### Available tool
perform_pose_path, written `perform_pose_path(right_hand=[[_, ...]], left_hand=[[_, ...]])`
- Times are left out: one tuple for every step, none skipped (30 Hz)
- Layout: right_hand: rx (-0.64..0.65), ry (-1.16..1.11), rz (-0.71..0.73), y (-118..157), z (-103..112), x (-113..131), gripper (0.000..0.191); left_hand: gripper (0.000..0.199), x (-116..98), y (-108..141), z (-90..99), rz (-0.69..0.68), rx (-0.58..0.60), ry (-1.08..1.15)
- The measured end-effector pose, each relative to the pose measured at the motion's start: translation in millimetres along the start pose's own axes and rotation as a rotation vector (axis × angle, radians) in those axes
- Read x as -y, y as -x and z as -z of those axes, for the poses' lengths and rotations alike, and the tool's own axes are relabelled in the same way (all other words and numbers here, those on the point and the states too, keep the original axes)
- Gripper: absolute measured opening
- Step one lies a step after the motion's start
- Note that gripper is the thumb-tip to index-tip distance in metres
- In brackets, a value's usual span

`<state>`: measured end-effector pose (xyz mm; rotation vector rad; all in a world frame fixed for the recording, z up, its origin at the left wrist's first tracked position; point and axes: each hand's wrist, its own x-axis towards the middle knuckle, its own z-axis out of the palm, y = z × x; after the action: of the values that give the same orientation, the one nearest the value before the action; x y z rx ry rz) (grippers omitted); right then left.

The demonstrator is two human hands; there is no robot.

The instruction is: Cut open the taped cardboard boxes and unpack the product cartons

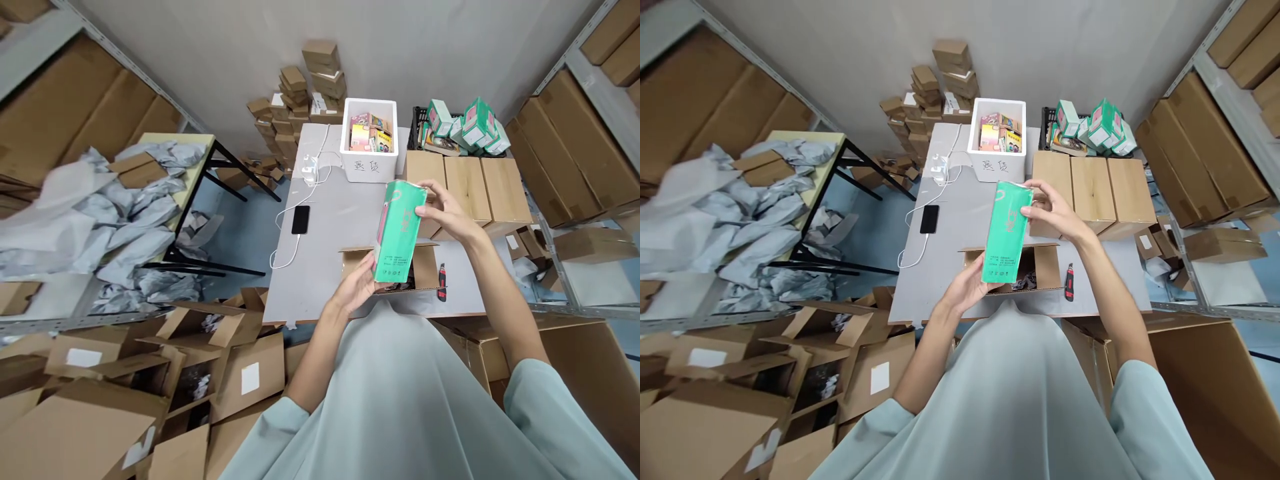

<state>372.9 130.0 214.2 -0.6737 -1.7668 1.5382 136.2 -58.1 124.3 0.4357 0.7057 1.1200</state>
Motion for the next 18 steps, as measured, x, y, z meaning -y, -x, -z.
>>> perform_pose_path(right_hand=[[0.001, 0.016, 0.004, -0.6, -4.1, -2.1, 0.067], [0.002, 0.031, 0.006, -1.2, -7.8, -4.0, 0.066], [0.002, 0.041, 0.006, -1.7, -10.9, -6.0, 0.066], [-0.003, 0.046, 0.004, -2.1, -13.2, -7.9, 0.067], [-0.007, 0.047, -0.001, -2.5, -14.6, -9.7, 0.067], [-0.010, 0.049, -0.008, -2.6, -15.1, -11.0, 0.067], [-0.013, 0.053, -0.016, -2.5, -14.8, -11.8, 0.067], [-0.014, 0.058, -0.024, -2.0, -13.7, -12.0, 0.067], [-0.013, 0.064, -0.030, -1.2, -12.1, -11.5, 0.068], [-0.013, 0.067, -0.032, -0.2, -10.0, -10.6, 0.069], [-0.015, 0.065, -0.030, 0.9, -7.7, -9.4, 0.070], [-0.020, 0.057, -0.024, 1.9, -5.4, -8.1, 0.071], [-0.026, 0.044, -0.017, 2.8, -3.5, -7.1, 0.072], [-0.029, 0.027, -0.012, 3.4, -2.1, -6.4, 0.074], [-0.025, 0.007, -0.014, 3.9, -1.5, -6.2, 0.077], [-0.009, -0.011, -0.023, 4.1, -1.9, -6.3, 0.080], [0.012, -0.028, -0.039, 4.2, -3.2, -6.6, 0.084], [0.030, -0.041, -0.054, 4.2, -5.4, -6.9, 0.087]], left_hand=[[0.058, 0.4, -0.1, 1.4, -0.032, -0.023, -0.037], [0.066, 1.4, -0.5, 1.9, -0.068, -0.048, -0.074], [0.074, 2.9, -1.1, 1.9, -0.099, -0.074, -0.108], [0.080, 4.6, -1.9, 1.4, -0.123, -0.097, -0.135], [0.085, 6.2, -2.7, 0.6, -0.139, -0.114, -0.156], [0.088, 7.6, -3.6, -0.3, -0.144, -0.125, -0.171], [0.088, 8.5, -4.3, -1.0, -0.139, -0.127, -0.180], [0.087, 8.9, -4.7, -1.5, -0.128, -0.121, -0.183], [0.085, 8.9, -4.9, -1.6, -0.116, -0.109, -0.181], [0.082, 8.7, -4.8, -1.1, -0.104, -0.093, -0.172], [0.080, 8.4, -4.6, 0.2, -0.091, -0.073, -0.157], [0.077, 8.2, -4.5, 2.2, -0.078, -0.053, -0.137], [0.074, 8.4, -4.5, 5.2, -0.063, -0.033, -0.114], [0.071, 8.8, -4.9, 8.9, -0.046, -0.014, -0.090], [0.068, 9.6, -5.6, 13.2, -0.025, 0.003, -0.066], [0.066, 10.5, -6.7, 17.6, -0.002, 0.019, -0.043], [0.065, 11.2, -7.9, 21.9, 0.023, 0.034, -0.024], [0.064, 11.7, -9.1, 25.4, 0.050, 0.050, -0.007]])
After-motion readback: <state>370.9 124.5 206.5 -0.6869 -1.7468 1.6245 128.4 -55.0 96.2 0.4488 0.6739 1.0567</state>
